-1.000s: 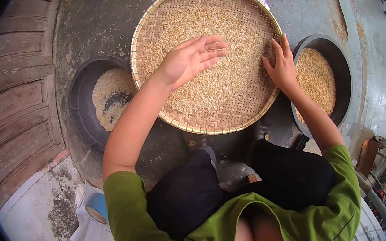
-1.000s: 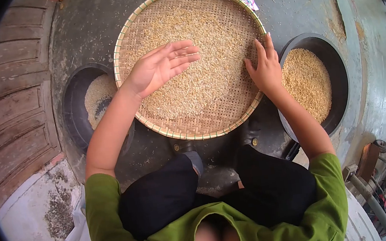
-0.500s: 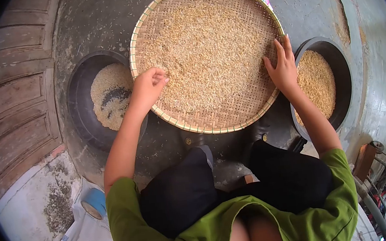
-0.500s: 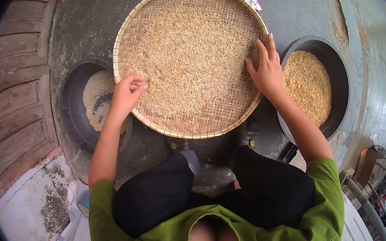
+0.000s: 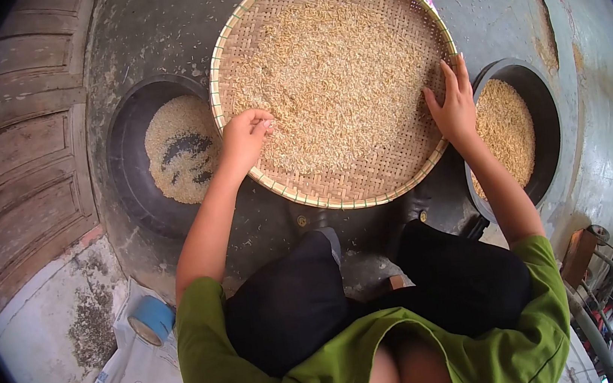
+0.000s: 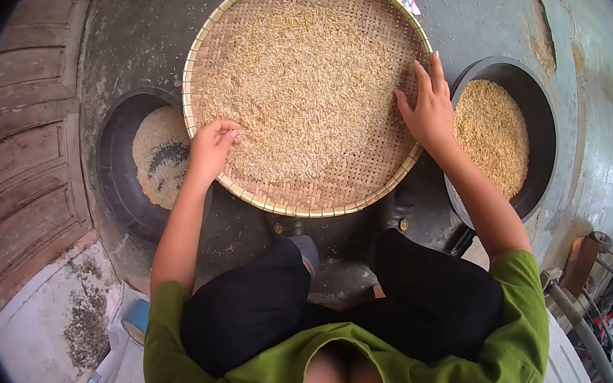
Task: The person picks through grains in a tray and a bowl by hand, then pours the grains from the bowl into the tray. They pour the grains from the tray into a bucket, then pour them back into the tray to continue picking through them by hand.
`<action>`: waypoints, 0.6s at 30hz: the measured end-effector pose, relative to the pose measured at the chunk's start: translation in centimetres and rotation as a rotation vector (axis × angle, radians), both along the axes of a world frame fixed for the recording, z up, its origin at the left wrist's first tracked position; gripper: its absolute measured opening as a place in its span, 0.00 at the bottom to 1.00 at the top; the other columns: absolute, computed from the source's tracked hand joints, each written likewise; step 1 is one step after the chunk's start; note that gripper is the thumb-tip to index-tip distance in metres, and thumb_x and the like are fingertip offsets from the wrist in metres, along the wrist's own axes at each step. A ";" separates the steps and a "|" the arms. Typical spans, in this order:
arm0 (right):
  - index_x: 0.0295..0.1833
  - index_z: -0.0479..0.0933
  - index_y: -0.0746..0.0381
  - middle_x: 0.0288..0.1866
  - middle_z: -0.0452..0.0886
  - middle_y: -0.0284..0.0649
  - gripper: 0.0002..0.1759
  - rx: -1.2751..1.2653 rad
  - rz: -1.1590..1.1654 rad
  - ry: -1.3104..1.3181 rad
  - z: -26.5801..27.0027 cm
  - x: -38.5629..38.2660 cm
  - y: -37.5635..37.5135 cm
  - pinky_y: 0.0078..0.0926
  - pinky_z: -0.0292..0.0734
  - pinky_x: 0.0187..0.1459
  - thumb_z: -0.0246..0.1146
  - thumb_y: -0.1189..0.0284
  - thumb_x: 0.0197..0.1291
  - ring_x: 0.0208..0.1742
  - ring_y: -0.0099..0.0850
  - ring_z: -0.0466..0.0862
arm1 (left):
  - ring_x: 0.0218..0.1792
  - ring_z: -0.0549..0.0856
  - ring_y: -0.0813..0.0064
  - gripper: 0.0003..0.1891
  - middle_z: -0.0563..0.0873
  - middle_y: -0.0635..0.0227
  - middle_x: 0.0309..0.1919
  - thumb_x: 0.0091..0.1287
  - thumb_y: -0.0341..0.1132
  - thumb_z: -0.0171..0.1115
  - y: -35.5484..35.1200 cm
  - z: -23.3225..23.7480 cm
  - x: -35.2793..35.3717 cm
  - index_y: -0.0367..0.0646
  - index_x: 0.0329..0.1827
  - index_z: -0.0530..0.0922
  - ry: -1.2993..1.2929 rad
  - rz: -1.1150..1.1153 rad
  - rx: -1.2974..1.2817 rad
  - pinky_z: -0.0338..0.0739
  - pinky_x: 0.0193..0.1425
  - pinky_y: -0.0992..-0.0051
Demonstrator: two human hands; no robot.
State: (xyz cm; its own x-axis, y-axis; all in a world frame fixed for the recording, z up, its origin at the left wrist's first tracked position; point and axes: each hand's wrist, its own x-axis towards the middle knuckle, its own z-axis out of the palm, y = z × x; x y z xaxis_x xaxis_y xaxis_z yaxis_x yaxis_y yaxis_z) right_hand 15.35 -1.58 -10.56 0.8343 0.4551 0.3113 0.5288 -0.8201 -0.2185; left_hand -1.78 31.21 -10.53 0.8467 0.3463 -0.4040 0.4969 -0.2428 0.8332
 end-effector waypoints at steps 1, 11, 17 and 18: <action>0.61 0.63 0.62 0.68 0.53 0.53 0.31 -0.003 0.000 -0.003 0.0 0.0 0.0 0.40 0.67 0.56 0.63 0.64 0.52 0.60 0.51 0.67 | 0.36 0.81 0.78 0.06 0.82 0.65 0.35 0.63 0.27 0.56 0.3 -0.1 0.0 0.36 0.40 0.76 0.001 -0.003 0.001 0.74 0.36 0.80; 0.61 0.63 0.62 0.68 0.53 0.53 0.31 0.001 -0.004 0.008 0.2 -0.1 0.0 0.39 0.67 0.56 0.63 0.64 0.52 0.60 0.51 0.67 | 0.45 0.80 0.70 0.14 0.80 0.58 0.42 0.67 0.28 0.45 0.8 1.8 0.0 0.29 0.50 0.72 -0.011 0.182 -0.628 0.75 0.47 0.77; 0.61 0.63 0.62 0.68 0.53 0.53 0.31 -0.004 0.000 -0.006 0.2 0.0 -0.1 0.39 0.67 0.56 0.63 0.64 0.52 0.60 0.50 0.67 | 0.48 0.79 0.69 0.17 0.79 0.56 0.45 0.69 0.33 0.41 0.5 1.7 2.3 0.28 0.53 0.69 -0.014 0.218 -0.835 0.75 0.49 0.77; 0.61 0.63 0.62 0.68 0.53 0.53 0.31 -0.004 0.001 -0.008 0.2 0.0 -0.1 0.39 0.67 0.56 0.63 0.64 0.52 0.60 0.50 0.67 | 0.50 0.78 0.68 0.19 0.78 0.56 0.46 0.70 0.36 0.39 -0.1 2.2 3.5 0.27 0.54 0.68 -0.002 0.249 -0.912 0.74 0.51 0.76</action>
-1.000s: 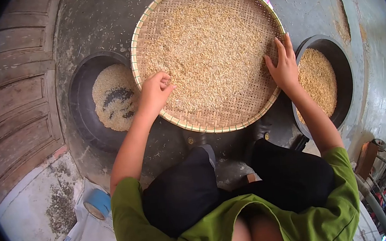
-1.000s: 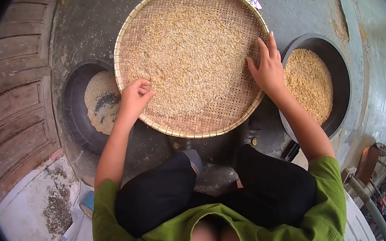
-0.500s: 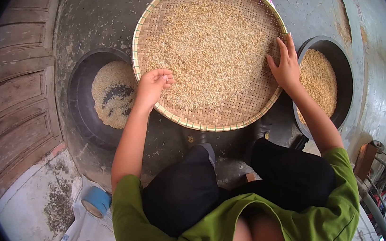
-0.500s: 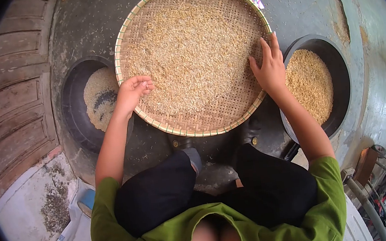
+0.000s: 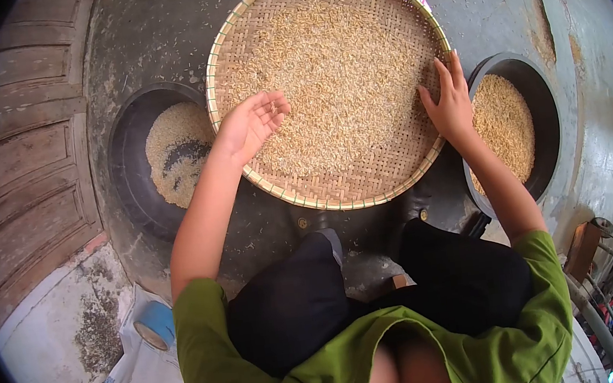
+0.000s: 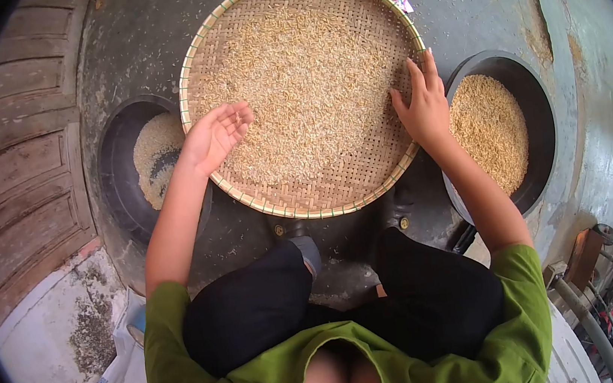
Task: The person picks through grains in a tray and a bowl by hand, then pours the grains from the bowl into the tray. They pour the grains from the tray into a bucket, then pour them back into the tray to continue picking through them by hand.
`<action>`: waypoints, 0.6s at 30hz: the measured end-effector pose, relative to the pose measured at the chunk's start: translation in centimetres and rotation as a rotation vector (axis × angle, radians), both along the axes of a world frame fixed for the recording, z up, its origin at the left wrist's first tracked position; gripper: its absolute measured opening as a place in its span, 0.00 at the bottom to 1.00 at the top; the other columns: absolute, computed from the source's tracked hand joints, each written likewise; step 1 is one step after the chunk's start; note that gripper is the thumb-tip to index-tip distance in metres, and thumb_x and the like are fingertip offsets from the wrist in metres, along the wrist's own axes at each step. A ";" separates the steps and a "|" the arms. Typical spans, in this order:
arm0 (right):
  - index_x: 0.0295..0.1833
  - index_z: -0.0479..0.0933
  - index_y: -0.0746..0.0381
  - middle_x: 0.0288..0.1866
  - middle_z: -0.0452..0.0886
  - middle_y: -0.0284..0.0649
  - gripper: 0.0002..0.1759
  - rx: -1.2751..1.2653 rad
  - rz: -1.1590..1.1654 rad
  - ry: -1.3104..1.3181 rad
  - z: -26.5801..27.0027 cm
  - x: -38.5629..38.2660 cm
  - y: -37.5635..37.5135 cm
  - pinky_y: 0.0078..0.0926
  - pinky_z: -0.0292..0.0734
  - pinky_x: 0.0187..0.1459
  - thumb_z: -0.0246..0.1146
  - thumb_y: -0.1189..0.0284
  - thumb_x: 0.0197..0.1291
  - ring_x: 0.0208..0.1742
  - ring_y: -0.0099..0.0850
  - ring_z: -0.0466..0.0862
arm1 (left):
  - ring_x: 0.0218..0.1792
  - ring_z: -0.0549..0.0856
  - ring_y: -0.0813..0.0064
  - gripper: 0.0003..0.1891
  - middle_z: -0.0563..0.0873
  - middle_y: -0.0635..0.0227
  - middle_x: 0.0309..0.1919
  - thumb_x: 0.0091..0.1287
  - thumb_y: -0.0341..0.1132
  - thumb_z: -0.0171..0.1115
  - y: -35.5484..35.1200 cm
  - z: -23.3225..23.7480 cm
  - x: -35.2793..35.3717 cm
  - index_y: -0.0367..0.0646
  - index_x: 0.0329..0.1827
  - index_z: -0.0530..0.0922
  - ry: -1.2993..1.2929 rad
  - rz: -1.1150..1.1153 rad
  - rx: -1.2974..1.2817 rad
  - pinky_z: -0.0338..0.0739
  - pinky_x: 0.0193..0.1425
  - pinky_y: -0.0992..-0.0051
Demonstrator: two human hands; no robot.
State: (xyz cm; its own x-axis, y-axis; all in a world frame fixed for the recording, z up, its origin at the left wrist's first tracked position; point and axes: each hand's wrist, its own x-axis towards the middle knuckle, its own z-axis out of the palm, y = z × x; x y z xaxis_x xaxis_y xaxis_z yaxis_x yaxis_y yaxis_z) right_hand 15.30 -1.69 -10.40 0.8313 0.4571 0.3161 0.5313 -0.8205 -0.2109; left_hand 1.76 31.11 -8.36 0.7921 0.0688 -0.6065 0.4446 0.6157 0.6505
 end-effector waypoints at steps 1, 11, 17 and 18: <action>0.61 0.63 0.62 0.68 0.53 0.53 0.31 0.000 0.003 -0.002 0.0 0.0 0.0 0.39 0.67 0.56 0.63 0.64 0.52 0.60 0.50 0.67 | 0.55 0.74 0.66 0.23 0.75 0.54 0.51 0.71 0.40 0.38 -1.5 1.6 1.6 0.28 0.57 0.65 -0.159 -0.110 -0.082 0.72 0.55 0.73; 0.60 0.64 0.63 0.68 0.53 0.53 0.31 0.001 -0.016 0.014 -0.3 0.1 0.0 0.39 0.66 0.57 0.63 0.64 0.52 0.60 0.51 0.67 | 0.57 0.74 0.67 0.23 0.73 0.56 0.57 0.70 0.46 0.41 -3.4 5.4 3.9 0.40 0.62 0.66 -0.194 -0.451 0.689 0.69 0.58 0.71; 0.60 0.64 0.63 0.68 0.53 0.53 0.31 0.016 0.001 0.010 -0.1 0.1 0.1 0.39 0.67 0.56 0.63 0.64 0.52 0.60 0.51 0.67 | 0.37 0.79 0.80 0.14 0.81 0.67 0.37 0.61 0.34 0.60 1.4 0.3 -2.7 0.36 0.46 0.75 -0.030 -0.350 1.020 0.74 0.42 0.76; 0.60 0.64 0.62 0.68 0.53 0.53 0.31 0.017 -0.001 0.011 -0.1 0.0 0.1 0.39 0.67 0.56 0.63 0.64 0.52 0.60 0.50 0.67 | 0.35 0.79 0.79 0.15 0.80 0.67 0.35 0.57 0.33 0.64 0.7 0.5 -3.1 0.36 0.44 0.75 0.010 -0.403 1.079 0.74 0.40 0.76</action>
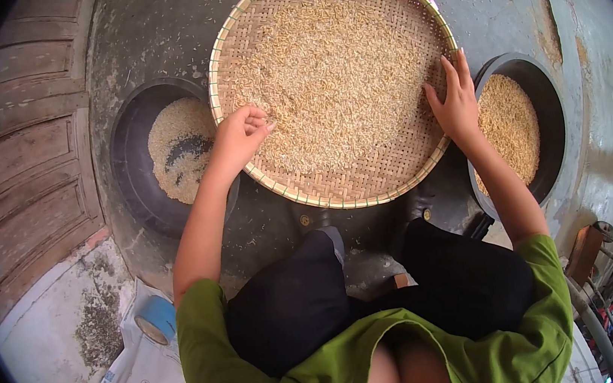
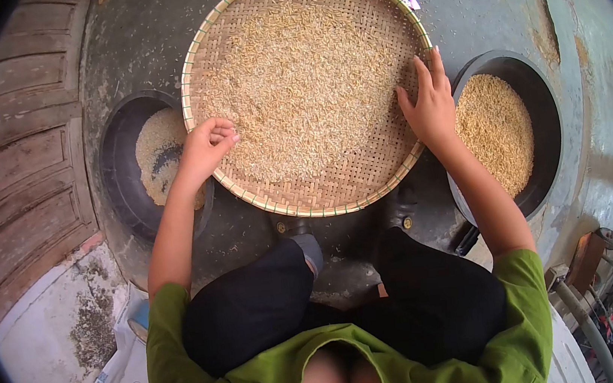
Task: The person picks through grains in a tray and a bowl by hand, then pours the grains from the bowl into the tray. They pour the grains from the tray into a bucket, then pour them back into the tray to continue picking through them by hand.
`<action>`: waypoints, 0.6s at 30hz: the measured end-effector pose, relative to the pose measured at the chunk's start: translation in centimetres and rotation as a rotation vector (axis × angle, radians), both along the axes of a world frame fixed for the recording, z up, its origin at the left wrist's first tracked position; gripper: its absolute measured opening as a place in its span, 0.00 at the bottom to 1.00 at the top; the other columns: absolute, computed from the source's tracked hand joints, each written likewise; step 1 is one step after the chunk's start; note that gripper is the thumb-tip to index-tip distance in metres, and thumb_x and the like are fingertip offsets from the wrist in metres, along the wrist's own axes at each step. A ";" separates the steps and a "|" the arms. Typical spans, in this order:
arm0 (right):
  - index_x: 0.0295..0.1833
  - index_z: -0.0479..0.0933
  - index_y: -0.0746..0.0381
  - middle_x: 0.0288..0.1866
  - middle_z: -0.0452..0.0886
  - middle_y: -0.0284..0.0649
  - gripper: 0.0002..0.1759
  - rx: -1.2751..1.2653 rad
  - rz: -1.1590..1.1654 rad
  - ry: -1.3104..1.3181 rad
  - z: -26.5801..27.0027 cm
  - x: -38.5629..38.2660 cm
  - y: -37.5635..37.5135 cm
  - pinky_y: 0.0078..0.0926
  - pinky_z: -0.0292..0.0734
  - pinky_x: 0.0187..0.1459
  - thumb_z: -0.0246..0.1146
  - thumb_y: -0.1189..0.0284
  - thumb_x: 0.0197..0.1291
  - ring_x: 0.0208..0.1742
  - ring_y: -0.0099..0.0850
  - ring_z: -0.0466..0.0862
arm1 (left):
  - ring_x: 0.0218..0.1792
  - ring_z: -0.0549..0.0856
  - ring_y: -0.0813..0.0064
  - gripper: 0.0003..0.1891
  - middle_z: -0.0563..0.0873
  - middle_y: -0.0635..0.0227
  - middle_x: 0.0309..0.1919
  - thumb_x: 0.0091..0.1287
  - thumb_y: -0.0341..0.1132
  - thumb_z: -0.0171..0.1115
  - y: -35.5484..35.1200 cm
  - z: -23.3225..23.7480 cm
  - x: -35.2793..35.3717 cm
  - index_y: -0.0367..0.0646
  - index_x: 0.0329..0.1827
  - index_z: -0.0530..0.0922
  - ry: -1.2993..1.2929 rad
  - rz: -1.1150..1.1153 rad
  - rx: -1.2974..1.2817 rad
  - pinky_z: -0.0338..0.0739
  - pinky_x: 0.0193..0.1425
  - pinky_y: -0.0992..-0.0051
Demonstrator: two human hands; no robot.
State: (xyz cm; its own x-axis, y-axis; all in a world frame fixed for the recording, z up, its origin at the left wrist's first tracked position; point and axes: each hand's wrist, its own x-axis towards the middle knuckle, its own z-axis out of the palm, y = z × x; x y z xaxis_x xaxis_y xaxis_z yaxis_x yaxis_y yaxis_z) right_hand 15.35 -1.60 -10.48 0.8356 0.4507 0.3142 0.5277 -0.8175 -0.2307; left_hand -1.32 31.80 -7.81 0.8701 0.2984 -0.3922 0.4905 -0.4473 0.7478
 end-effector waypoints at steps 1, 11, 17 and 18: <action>0.60 0.64 0.62 0.68 0.53 0.53 0.31 -0.001 -0.004 0.000 0.0 0.0 0.0 0.39 0.67 0.56 0.63 0.64 0.52 0.60 0.50 0.67 | 0.34 0.78 0.78 0.16 0.80 0.67 0.34 0.53 0.33 0.67 -0.6 0.1 -0.1 0.35 0.41 0.76 0.045 -0.028 0.066 0.74 0.38 0.76; 0.60 0.64 0.62 0.68 0.53 0.54 0.30 -0.013 0.001 0.001 0.0 0.0 0.1 0.39 0.67 0.56 0.63 0.64 0.52 0.59 0.51 0.68 | 0.30 0.80 0.75 0.07 0.80 0.63 0.32 0.57 0.24 0.60 -2.3 -2.0 0.4 0.34 0.38 0.75 -0.180 -0.081 0.193 0.74 0.36 0.79; 0.60 0.64 0.62 0.68 0.53 0.53 0.30 -0.004 0.003 -0.009 -0.1 0.0 0.0 0.39 0.67 0.56 0.63 0.65 0.52 0.60 0.51 0.67 | 0.38 0.82 0.75 0.09 0.82 0.63 0.38 0.65 0.25 0.51 -0.5 -1.8 0.5 0.34 0.45 0.75 -0.083 0.175 -0.374 0.76 0.42 0.79; 0.60 0.64 0.62 0.68 0.53 0.53 0.30 -0.004 0.009 -0.017 -0.1 0.0 0.0 0.39 0.67 0.56 0.63 0.65 0.52 0.60 0.51 0.67 | 0.38 0.82 0.75 0.09 0.82 0.63 0.38 0.65 0.25 0.51 -0.5 -1.5 0.5 0.34 0.45 0.75 -0.083 0.172 -0.373 0.76 0.42 0.79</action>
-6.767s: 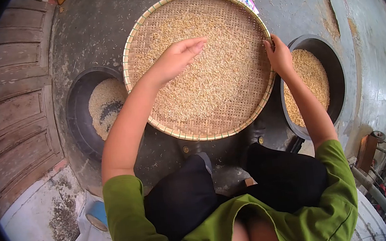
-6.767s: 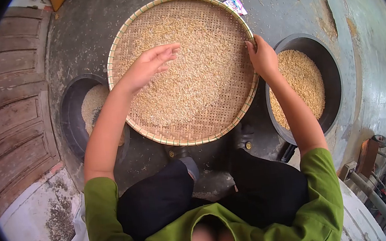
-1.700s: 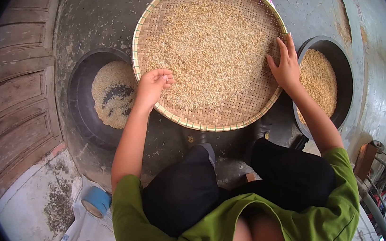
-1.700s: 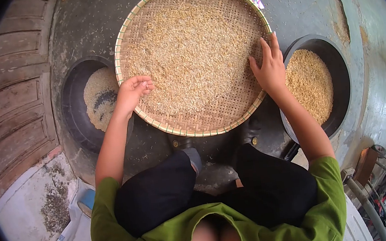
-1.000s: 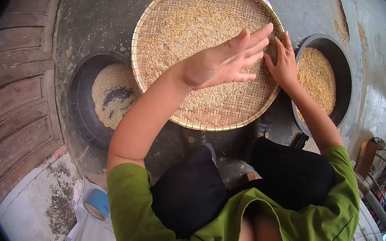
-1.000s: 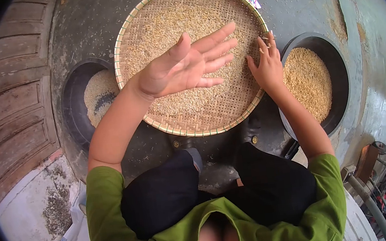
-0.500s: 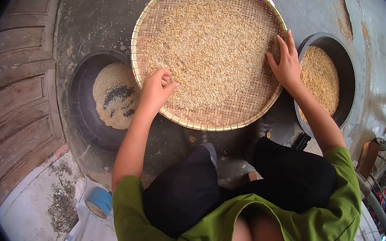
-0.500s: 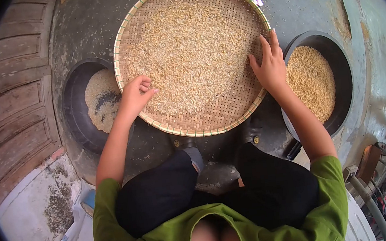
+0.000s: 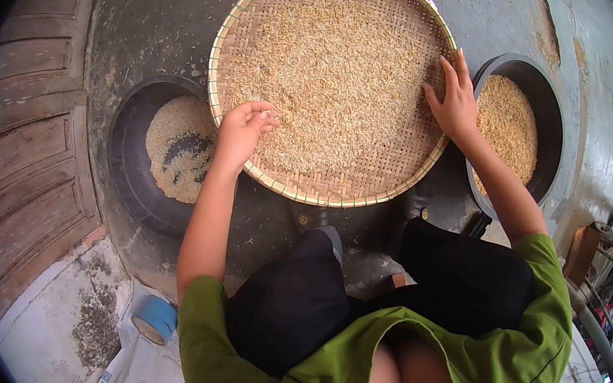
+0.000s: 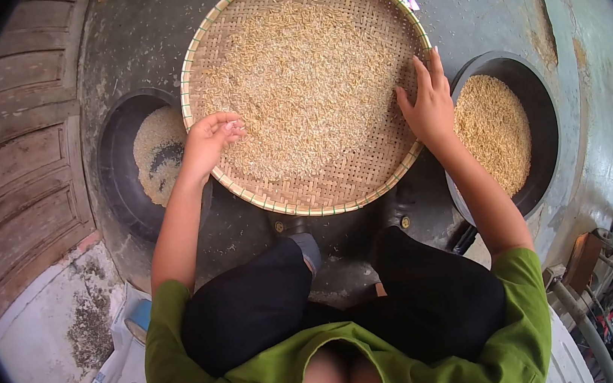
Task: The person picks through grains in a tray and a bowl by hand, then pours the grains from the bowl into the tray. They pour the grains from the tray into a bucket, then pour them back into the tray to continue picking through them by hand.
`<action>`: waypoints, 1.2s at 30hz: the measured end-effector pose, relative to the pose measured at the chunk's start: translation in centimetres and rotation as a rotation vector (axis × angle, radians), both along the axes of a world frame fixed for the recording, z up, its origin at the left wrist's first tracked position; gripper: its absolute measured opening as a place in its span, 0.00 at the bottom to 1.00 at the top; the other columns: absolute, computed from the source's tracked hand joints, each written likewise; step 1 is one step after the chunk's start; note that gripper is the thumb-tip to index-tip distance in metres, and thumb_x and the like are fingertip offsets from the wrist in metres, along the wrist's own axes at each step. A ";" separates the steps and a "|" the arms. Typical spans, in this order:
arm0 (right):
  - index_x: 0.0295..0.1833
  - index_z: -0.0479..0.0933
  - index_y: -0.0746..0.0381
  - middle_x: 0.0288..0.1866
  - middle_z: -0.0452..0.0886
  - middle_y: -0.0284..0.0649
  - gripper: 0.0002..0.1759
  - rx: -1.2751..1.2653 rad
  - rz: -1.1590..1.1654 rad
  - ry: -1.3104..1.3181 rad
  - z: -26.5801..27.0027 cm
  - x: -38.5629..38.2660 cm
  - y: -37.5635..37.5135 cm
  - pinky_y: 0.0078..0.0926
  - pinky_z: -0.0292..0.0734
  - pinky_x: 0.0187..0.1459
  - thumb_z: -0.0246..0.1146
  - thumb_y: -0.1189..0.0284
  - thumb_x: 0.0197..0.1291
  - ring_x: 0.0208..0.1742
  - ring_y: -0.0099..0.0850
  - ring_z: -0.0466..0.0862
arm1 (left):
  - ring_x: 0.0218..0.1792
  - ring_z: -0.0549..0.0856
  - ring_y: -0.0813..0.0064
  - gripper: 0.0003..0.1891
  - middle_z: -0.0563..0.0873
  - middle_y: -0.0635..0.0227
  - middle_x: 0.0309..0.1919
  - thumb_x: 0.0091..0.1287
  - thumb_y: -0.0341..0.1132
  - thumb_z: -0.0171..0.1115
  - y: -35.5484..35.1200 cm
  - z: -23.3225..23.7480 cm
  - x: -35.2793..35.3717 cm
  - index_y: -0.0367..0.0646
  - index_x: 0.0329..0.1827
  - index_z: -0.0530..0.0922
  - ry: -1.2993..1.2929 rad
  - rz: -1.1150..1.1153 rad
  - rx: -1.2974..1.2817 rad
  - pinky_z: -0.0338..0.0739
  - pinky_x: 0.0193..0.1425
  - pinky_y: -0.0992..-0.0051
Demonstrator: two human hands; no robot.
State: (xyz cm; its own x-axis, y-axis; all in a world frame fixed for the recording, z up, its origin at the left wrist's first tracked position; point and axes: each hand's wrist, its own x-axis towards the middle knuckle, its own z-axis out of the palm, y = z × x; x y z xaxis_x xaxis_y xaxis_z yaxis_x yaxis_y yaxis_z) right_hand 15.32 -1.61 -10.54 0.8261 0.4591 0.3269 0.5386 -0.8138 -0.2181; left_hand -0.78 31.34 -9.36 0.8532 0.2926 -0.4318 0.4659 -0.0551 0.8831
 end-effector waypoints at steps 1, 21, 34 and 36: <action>0.60 0.64 0.62 0.68 0.53 0.53 0.30 0.001 -0.002 -0.001 0.0 0.0 0.0 0.39 0.67 0.56 0.63 0.65 0.52 0.60 0.51 0.67 | 0.41 0.82 0.73 0.10 0.81 0.62 0.40 0.66 0.26 0.50 0.1 0.4 -0.1 0.33 0.47 0.74 0.024 0.030 -0.092 0.76 0.45 0.78; 0.60 0.64 0.61 0.68 0.54 0.53 0.30 0.007 0.003 0.001 0.0 0.1 0.0 0.39 0.68 0.55 0.63 0.65 0.51 0.60 0.50 0.68 | 0.38 0.81 0.80 0.07 0.81 0.68 0.35 0.65 0.32 0.55 0.1 0.5 -0.2 0.40 0.43 0.73 0.053 0.162 -0.420 0.76 0.35 0.84; 0.60 0.64 0.61 0.68 0.53 0.53 0.30 0.005 0.001 0.011 0.0 0.0 0.0 0.39 0.67 0.56 0.63 0.64 0.52 0.60 0.50 0.67 | 0.41 0.83 0.76 0.11 0.81 0.63 0.41 0.67 0.29 0.50 0.7 0.5 -0.2 0.36 0.49 0.72 0.074 0.207 -0.616 0.78 0.34 0.86; 0.60 0.64 0.61 0.68 0.53 0.53 0.30 0.006 0.003 0.006 0.0 0.0 -0.1 0.39 0.67 0.56 0.63 0.64 0.52 0.60 0.50 0.67 | 0.41 0.83 0.76 0.11 0.81 0.63 0.41 0.67 0.29 0.50 0.7 0.4 -0.2 0.36 0.50 0.72 0.078 0.197 -0.616 0.78 0.34 0.86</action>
